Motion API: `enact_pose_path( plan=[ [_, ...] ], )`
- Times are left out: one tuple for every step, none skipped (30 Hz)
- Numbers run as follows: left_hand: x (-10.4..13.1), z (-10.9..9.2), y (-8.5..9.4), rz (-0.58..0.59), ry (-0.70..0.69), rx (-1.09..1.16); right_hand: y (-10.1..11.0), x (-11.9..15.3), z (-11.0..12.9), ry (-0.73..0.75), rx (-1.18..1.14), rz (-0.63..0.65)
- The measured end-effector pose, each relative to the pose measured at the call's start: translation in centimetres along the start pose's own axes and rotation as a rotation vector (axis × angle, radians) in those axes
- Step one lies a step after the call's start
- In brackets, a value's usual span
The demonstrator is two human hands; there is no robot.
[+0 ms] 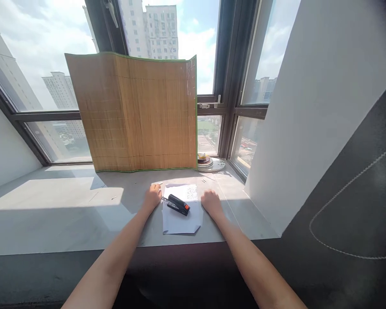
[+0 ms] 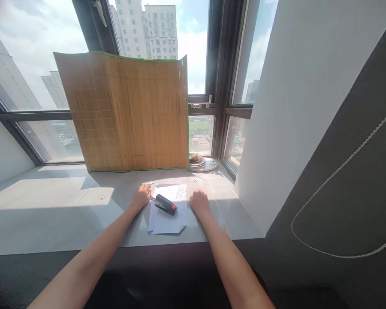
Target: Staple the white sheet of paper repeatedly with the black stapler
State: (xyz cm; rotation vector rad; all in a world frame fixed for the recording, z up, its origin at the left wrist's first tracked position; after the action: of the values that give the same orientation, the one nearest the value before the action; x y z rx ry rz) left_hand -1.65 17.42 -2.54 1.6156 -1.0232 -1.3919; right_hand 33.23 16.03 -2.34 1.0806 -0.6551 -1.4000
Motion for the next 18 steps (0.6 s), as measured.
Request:
enact_pose_path(
  plan=[
    [0.1, 0.0, 0.1, -0.015, -0.003, -0.01, -0.1, 0.0, 0.0, 0.001, 0.004, -0.005],
    [0.1, 0.0, 0.1, -0.027, -0.006, -0.019, -0.1, 0.0, -0.1, 0.003, 0.009, -0.01],
    [0.0, 0.0, 0.0, -0.037, -0.01, -0.027, -0.2, 0.0, -0.1, 0.006, 0.013, -0.015],
    [-0.2, 0.0, -0.1, -0.038, -0.015, -0.034, -0.2, 0.0, -0.1, 0.007, 0.016, -0.017],
    [-0.5, 0.0, -0.4, -0.027, -0.027, -0.036, -0.2, 0.0, -0.1, 0.006, 0.018, -0.015],
    [-0.9, -0.1, -0.8, -0.006, -0.042, -0.033, -0.2, 0.0, -0.2, 0.004, 0.019, -0.012],
    [-1.2, -0.3, -1.1, 0.02, -0.06, -0.027, -0.2, 0.0, -0.2, 0.002, 0.019, -0.009],
    [-1.4, -0.4, -1.4, 0.042, -0.077, -0.017, -0.2, 0.0, -0.1, 0.0, 0.019, -0.007],
    [-1.6, -0.5, -1.5, 0.056, -0.093, -0.005, -0.1, 0.1, -0.1, 0.0, 0.018, -0.006],
    [-1.6, -0.6, -1.5, 0.059, -0.108, 0.005, 0.0, 0.1, 0.0, 0.001, 0.017, -0.009],
    [-1.4, -0.7, -1.3, 0.052, -0.119, 0.013, 0.1, 0.1, 0.0, 0.002, 0.014, -0.011],
    [-1.2, -0.7, -1.0, 0.039, -0.126, 0.019, 0.2, 0.2, 0.1, 0.002, 0.011, -0.013],
    [-0.8, -0.8, -0.6, 0.025, -0.13, 0.023, 0.3, 0.2, 0.1, 0.002, 0.006, -0.014],
    [-0.4, -0.8, -0.2, 0.012, -0.132, 0.027, 0.3, 0.2, 0.2, 0.004, 0.002, -0.015],
    [0.1, -0.8, 0.2, 0.001, -0.13, 0.031, 0.3, 0.2, 0.2, 0.005, -0.002, -0.015],
    [0.5, -0.8, 0.5, -0.01, -0.128, 0.036, 0.2, 0.2, 0.1, 0.006, -0.005, -0.013],
    [0.9, -0.8, 0.8, -0.019, -0.126, 0.042, 0.2, 0.2, 0.1, 0.008, -0.009, -0.012],
    [1.3, -0.9, 1.1, -0.026, -0.127, 0.048, 0.1, 0.2, 0.0, 0.01, -0.012, -0.012]
  ],
)
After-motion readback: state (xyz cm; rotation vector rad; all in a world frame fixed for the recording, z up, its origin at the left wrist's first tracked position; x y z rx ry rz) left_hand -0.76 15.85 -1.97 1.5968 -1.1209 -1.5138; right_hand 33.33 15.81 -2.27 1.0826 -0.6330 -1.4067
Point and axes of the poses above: each hand's wrist, its own x-axis away from the middle knuckle, its own y-axis out of the back of the hand, z = x × y, the point moved 6 cm from there along -x, towards the middle knuckle, and after that the axes turned 12 degrees about -x, right-handed, at the moved point
